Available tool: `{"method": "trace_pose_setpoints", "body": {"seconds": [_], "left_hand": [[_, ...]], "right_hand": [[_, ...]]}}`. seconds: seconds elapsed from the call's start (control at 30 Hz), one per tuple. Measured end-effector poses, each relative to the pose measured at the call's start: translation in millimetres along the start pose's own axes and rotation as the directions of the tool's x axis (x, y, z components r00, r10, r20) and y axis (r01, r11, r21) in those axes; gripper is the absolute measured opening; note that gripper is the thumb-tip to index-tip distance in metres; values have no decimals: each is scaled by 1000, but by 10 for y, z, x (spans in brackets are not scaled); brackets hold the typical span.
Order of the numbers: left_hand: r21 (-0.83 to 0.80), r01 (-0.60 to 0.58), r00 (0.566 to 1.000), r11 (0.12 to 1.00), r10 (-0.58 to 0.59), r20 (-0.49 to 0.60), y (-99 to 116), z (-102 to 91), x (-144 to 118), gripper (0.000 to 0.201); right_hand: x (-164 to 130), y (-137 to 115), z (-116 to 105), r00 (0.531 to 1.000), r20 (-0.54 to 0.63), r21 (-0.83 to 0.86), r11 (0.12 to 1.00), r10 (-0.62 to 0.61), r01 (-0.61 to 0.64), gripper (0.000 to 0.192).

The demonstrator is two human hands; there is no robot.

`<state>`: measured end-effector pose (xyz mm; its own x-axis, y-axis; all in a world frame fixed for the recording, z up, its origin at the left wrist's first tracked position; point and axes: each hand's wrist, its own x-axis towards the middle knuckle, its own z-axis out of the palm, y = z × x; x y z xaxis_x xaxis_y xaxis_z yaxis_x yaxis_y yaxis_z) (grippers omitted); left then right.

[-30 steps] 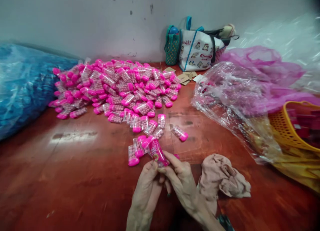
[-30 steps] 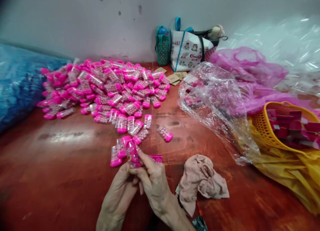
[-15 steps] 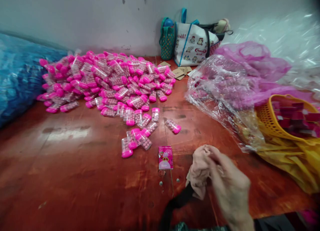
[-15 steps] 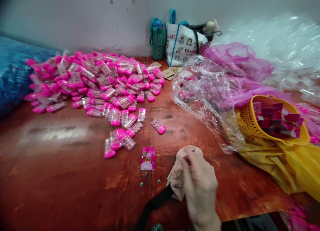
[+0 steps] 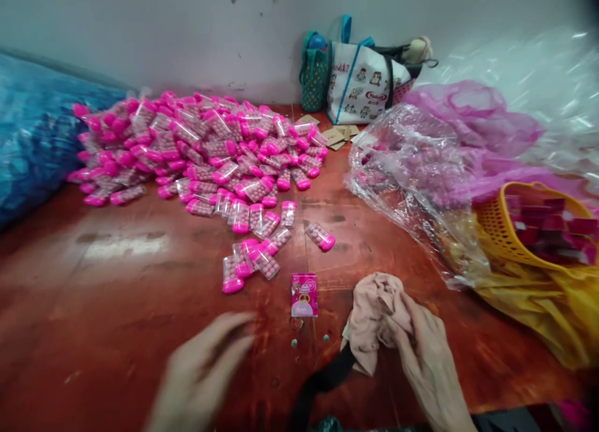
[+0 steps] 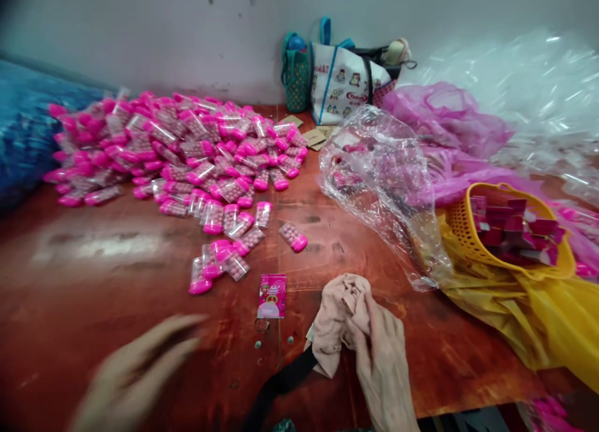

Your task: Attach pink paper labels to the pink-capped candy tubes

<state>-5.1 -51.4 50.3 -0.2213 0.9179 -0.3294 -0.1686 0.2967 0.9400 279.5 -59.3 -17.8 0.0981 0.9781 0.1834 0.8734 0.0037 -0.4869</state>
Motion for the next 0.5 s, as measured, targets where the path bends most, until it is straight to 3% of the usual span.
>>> {"method": "trace_pose_setpoints", "body": {"seconds": [0.07,0.13,0.17,0.2,0.27,0.4,0.5], "left_hand": [[445,-172,956,879,40,290,-102,622,148,25],[578,-390,847,716,33,531,-285,1201,237,26],[586,-462,814,666,57,577,-382,1416,257,32],[595,-474,814,649,66,577,-470,1566,266,35],[595,-493,804,635,71,590,-591,1691,272,35],[592,-516,785,619,65,616,-645,1665,342,29],[591,-524,777,613,59,627,-651,1680,399,26]], "right_hand": [[4,36,7,999,-28,29,999,19,-19,38],[55,52,30,997,-53,32,998,64,-62,36],[99,51,47,993,-71,18,995,96,-95,37],[152,47,67,988,-88,1,992,127,-128,39],[269,47,106,978,-109,-18,983,179,-182,42],[450,123,141,961,-80,18,965,264,-263,44],[508,163,102,972,-32,-14,972,234,-235,46]]}}
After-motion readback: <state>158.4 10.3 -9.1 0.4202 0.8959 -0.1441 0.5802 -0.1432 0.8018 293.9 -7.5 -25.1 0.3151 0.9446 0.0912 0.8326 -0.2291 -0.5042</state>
